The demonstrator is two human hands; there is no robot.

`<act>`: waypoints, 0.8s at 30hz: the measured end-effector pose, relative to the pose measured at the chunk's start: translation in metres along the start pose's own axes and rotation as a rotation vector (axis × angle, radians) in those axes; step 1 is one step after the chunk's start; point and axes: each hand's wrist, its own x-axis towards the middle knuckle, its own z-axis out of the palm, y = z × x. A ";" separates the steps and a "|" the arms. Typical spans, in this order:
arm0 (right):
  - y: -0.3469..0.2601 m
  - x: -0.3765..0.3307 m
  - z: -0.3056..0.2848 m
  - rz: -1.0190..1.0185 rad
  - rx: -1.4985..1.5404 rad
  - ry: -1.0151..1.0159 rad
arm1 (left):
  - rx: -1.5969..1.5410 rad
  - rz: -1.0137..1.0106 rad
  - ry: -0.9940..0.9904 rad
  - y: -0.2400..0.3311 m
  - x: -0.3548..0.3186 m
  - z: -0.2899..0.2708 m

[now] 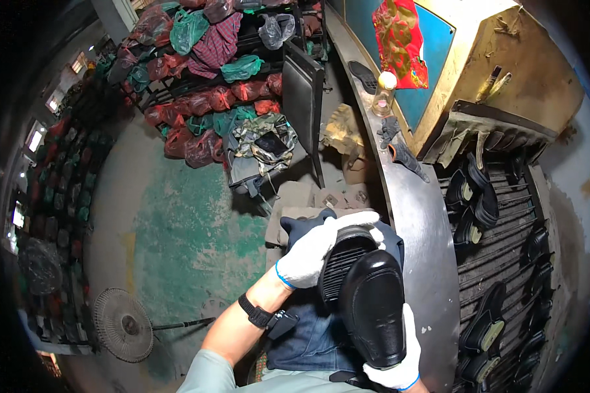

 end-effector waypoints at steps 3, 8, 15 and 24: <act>0.000 0.001 0.007 0.017 0.019 0.005 | 0.036 -0.020 -0.035 0.001 0.004 -0.003; 0.001 0.006 0.011 0.006 0.014 -0.016 | 0.136 -0.046 -0.020 0.008 0.004 0.000; -0.004 0.012 0.017 0.093 0.166 0.020 | 0.189 -0.096 -0.018 0.010 0.005 0.003; 0.007 0.018 0.017 0.055 0.108 0.012 | 0.241 -0.046 -0.037 0.008 0.006 0.004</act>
